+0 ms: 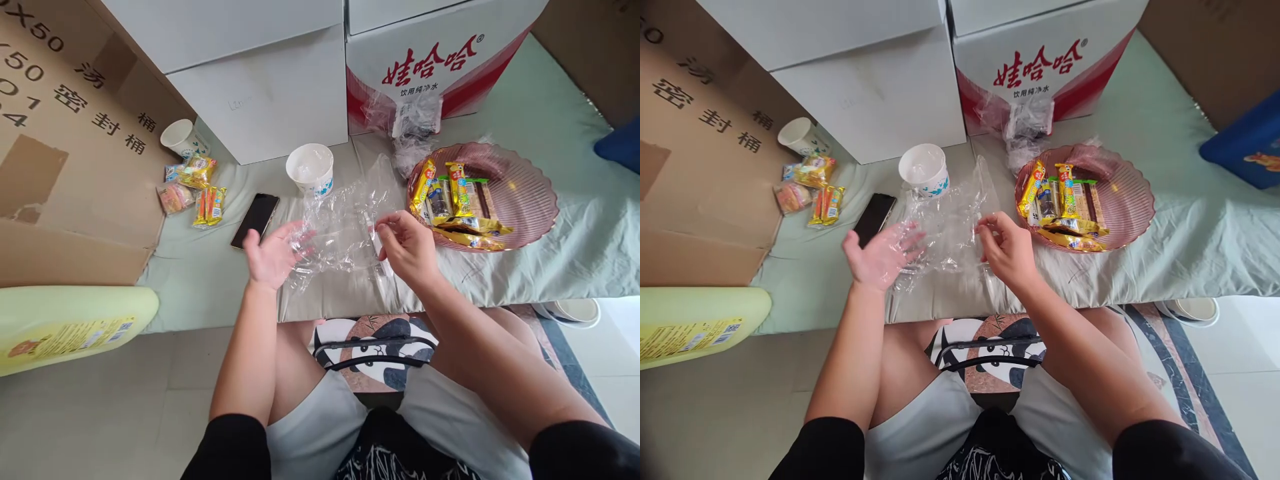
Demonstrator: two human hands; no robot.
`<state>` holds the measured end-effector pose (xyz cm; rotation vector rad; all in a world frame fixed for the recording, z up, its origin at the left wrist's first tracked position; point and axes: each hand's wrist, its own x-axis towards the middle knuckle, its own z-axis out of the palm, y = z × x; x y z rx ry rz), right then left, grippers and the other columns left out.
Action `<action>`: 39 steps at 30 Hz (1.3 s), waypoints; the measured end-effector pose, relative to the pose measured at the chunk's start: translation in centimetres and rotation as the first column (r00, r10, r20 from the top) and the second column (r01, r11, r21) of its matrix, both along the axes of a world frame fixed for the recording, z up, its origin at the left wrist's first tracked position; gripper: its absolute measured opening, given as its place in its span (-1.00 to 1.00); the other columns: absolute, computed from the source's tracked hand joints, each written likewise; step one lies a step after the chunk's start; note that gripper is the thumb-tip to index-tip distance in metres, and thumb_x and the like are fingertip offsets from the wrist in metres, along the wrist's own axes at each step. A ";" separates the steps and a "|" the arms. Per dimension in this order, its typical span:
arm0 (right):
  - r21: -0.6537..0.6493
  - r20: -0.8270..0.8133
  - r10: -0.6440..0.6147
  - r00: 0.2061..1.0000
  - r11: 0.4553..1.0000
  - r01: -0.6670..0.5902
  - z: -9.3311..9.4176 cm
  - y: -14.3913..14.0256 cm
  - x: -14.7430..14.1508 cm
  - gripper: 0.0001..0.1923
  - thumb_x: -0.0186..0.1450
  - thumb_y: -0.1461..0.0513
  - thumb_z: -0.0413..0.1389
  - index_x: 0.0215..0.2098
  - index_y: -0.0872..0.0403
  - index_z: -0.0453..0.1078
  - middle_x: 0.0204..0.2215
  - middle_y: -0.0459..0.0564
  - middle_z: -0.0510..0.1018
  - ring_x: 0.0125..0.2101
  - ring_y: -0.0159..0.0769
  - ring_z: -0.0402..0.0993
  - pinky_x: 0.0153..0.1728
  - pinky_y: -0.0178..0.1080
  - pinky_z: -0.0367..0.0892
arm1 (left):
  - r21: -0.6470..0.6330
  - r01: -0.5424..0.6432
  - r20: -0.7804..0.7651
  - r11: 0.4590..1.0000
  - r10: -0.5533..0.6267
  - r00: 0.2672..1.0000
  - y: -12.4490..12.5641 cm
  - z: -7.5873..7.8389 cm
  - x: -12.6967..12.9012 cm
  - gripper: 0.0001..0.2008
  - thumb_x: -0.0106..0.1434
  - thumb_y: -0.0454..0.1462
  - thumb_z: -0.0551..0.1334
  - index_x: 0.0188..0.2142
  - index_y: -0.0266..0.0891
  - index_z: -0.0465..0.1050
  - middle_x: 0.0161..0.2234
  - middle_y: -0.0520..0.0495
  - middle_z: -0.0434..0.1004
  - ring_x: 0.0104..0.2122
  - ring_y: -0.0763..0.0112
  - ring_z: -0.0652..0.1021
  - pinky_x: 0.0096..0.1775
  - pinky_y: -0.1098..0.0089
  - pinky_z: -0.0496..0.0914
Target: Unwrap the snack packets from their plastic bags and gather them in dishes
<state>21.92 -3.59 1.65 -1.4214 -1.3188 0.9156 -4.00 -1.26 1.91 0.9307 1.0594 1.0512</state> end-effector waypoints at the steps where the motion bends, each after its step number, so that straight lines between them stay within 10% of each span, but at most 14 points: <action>1: -0.004 0.022 0.005 1.000 1.000 -0.005 0.0 0.0 0.0 -0.84 0.30 0.10 0.09 -0.28 0.01 0.39 -0.45 -0.11 0.62 -0.67 -0.43 0.44 -0.62 -0.33 0.31 | -0.053 0.124 -0.011 0.991 -0.124 0.992 -0.2 0.0 0.4 -0.23 -0.06 0.34 0.29 -0.10 -0.19 0.54 0.16 -0.35 0.55 0.11 -0.14 0.58 -0.09 0.07 0.58; 4: -0.002 0.067 0.003 0.998 1.000 -0.003 -0.2 0.0 0.0 -0.85 0.30 0.12 0.09 -0.27 0.01 0.42 -0.45 -0.10 0.64 -0.65 -0.41 0.47 -0.61 -0.34 0.33 | -0.147 0.209 -0.105 0.967 -0.225 0.969 -0.4 -0.5 2.0 -0.27 -0.17 -0.01 0.56 -0.01 -0.21 0.53 0.14 -0.34 0.59 0.00 -0.03 0.66 -0.15 0.20 0.58; 11: 0.054 0.051 -0.029 0.998 0.998 0.026 -0.7 0.5 0.6 -0.84 0.34 0.16 0.05 -0.25 0.02 0.45 -0.43 -0.09 0.66 -0.64 -0.39 0.53 -0.56 -0.33 0.36 | -0.011 -0.386 -0.208 0.923 0.375 0.903 1.7 -2.0 3.0 -0.61 0.10 -0.06 0.34 -0.13 -0.20 0.48 -0.33 -0.08 0.68 -0.42 0.36 0.65 -0.40 0.43 0.47; 17: 0.108 0.045 -0.051 0.998 0.993 0.046 -0.6 0.4 1.2 -0.84 0.35 0.20 0.06 -0.25 0.02 0.49 -0.67 -0.21 0.45 -0.66 -0.35 0.52 -0.56 -0.33 0.34 | -0.017 -0.003 -0.094 1.000 0.001 0.996 0.6 -2.0 1.9 -0.13 -0.22 0.22 0.53 -0.03 -0.25 0.50 -0.14 -0.31 0.71 -0.20 0.04 0.71 -0.34 0.30 0.55; 23: 0.131 -0.076 -0.068 0.995 0.988 0.077 -0.9 0.2 1.4 -0.76 0.41 0.04 0.10 -0.16 0.01 0.49 -0.52 -0.09 0.61 -0.63 -0.36 0.50 -0.52 -0.26 0.41 | 0.051 -0.215 -0.176 0.975 0.220 0.959 0.2 -1.5 1.0 -0.64 -0.04 -0.05 0.47 -0.40 -0.28 0.54 -0.50 -0.12 0.65 -0.53 0.30 0.66 -0.50 0.43 0.47; 30: 0.277 -0.276 -0.048 0.960 0.952 0.127 -0.6 0.9 2.4 -0.44 0.46 -0.11 0.05 0.37 -0.23 0.17 -0.48 -0.11 0.58 -0.54 -0.25 0.59 -0.50 -0.21 0.42 | 0.272 -0.549 0.048 0.790 0.558 0.828 0.0 -0.4 -0.2 -0.53 0.09 -0.16 0.41 0.03 -0.02 0.50 -0.62 0.18 0.52 -0.66 0.51 0.51 -0.57 0.55 0.34; 34: 0.243 -0.262 0.018 0.965 0.969 0.048 1.5 0.8 3.3 -0.69 0.45 -0.06 0.08 -0.03 -0.10 0.49 -0.47 -0.06 0.57 -0.53 -0.30 0.56 -0.50 -0.22 0.44 | 0.329 -0.529 0.086 0.782 0.533 0.842 -0.2 -0.3 -0.5 -0.82 0.11 -0.18 0.37 -0.27 -0.11 0.50 -0.60 0.13 0.51 -0.62 0.50 0.52 -0.53 0.51 0.38; 39: 0.212 -0.060 0.094 0.994 0.974 -0.079 2.9 0.8 4.6 -0.65 0.25 0.15 0.28 0.01 -0.04 0.51 -0.30 -0.02 0.65 -0.35 -0.25 0.62 -0.31 -0.17 0.55 | 0.402 -0.376 -0.079 0.835 0.441 0.894 0.3 -1.6 -1.0 -0.52 -0.05 -0.18 0.51 -0.10 -0.15 0.56 -0.35 -0.02 0.66 -0.41 0.41 0.62 -0.39 0.45 0.48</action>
